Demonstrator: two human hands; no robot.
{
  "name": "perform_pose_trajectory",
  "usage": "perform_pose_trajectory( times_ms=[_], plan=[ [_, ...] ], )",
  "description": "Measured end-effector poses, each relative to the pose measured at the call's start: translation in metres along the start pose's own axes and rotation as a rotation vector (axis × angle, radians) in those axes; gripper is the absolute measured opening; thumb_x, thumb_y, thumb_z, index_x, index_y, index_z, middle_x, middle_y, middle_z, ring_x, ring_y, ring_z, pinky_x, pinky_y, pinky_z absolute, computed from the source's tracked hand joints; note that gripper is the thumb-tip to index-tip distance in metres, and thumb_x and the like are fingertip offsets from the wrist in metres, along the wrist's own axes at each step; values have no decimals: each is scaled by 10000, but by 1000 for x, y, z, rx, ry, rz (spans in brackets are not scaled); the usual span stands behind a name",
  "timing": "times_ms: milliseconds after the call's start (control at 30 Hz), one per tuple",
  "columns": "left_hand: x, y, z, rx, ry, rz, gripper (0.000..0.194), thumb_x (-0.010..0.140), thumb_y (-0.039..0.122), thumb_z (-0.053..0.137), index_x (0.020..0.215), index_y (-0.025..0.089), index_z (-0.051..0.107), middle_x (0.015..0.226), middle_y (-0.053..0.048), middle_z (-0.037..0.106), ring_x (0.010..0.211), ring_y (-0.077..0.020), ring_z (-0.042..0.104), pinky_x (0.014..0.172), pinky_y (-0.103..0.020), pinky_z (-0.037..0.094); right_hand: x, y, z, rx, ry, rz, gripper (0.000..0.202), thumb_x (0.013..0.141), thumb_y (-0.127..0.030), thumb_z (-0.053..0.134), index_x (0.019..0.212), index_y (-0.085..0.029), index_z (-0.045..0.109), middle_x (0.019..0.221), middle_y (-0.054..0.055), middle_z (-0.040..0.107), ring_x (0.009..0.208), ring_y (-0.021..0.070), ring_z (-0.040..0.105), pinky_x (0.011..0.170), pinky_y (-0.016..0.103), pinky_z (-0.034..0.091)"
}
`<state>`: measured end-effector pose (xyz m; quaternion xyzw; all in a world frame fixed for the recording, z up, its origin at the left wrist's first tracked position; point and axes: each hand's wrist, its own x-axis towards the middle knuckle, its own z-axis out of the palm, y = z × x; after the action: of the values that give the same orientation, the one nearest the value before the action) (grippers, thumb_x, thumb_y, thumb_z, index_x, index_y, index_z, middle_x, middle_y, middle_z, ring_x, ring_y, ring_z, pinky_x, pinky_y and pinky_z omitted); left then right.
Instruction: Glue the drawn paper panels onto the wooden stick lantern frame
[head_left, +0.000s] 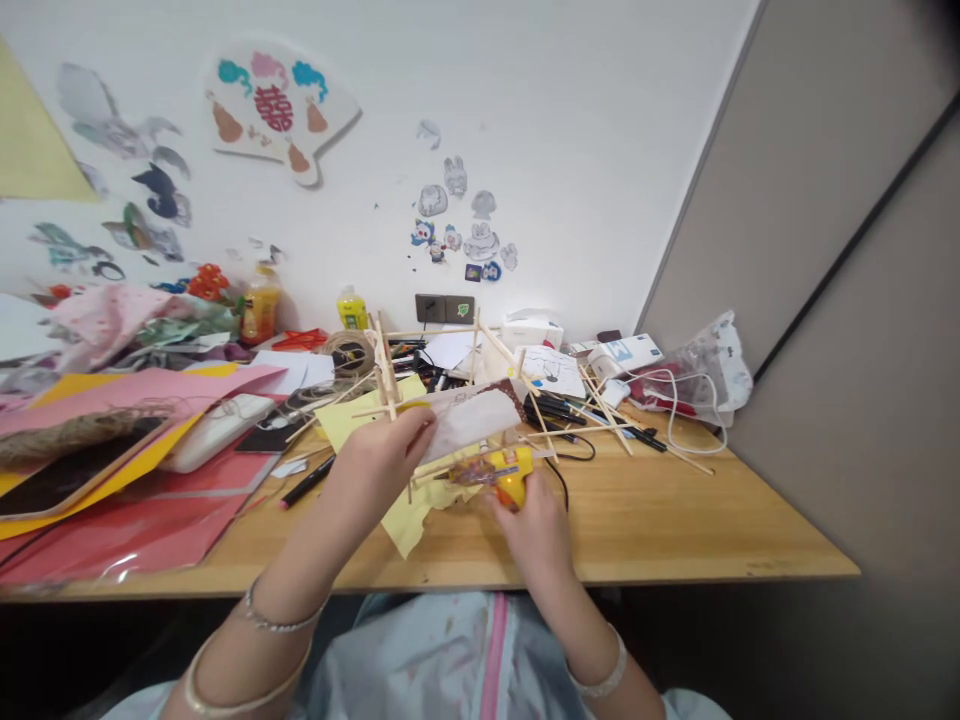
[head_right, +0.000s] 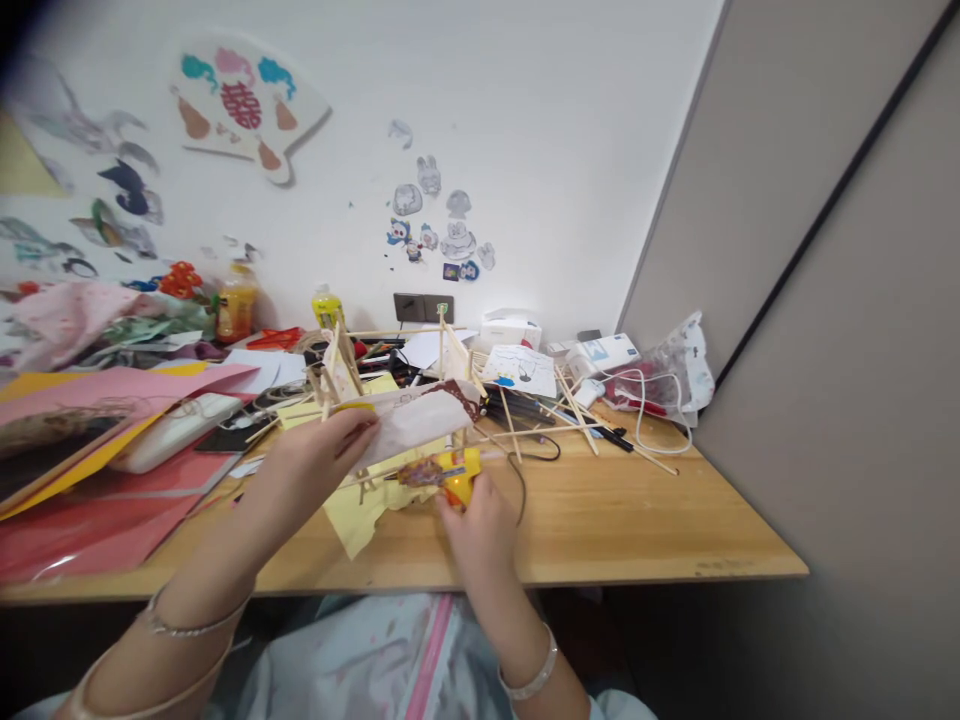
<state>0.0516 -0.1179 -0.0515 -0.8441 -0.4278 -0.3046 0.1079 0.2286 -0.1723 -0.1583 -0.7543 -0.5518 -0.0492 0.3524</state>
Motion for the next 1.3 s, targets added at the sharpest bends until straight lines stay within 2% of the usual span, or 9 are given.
perform_pose_trajectory(
  times_ms=[133,300,500,800,1300],
  plan=[
    [0,-2,0,-56,-41,-5,285,926,316,372,858,171,607,675,-26,655,580,-143,604,543,-216,376,-3,-17,18,-39,29,-89,195,785,-311,638,859,-173,523,713,56,651,645,204,630,547,255,389],
    [-2,-2,2,-74,-33,-5,248,924,291,400,889,165,611,709,-33,662,627,-152,612,576,-219,386,-4,-19,20,-63,2,-161,145,806,-248,615,864,-170,507,727,62,652,666,210,643,554,257,399],
    [-1,-1,1,-62,-34,-2,230,921,269,415,857,155,604,638,-19,617,557,-135,563,523,-214,336,-7,-18,21,-80,-24,-155,130,817,-230,606,871,-159,511,742,69,662,670,216,653,555,263,408],
    [-1,-1,-1,-69,-49,-11,251,931,284,400,867,157,608,623,-14,611,554,-135,563,521,-212,333,-7,-16,18,-92,-70,-132,124,834,-213,602,899,-146,520,760,79,671,692,216,664,557,258,412],
    [-2,0,-1,-53,-27,8,258,933,292,383,866,172,602,631,-12,620,561,-131,570,521,-205,347,-5,1,14,-139,-37,-95,70,837,-208,567,831,-182,502,716,60,632,658,206,614,570,274,378]
  ],
)
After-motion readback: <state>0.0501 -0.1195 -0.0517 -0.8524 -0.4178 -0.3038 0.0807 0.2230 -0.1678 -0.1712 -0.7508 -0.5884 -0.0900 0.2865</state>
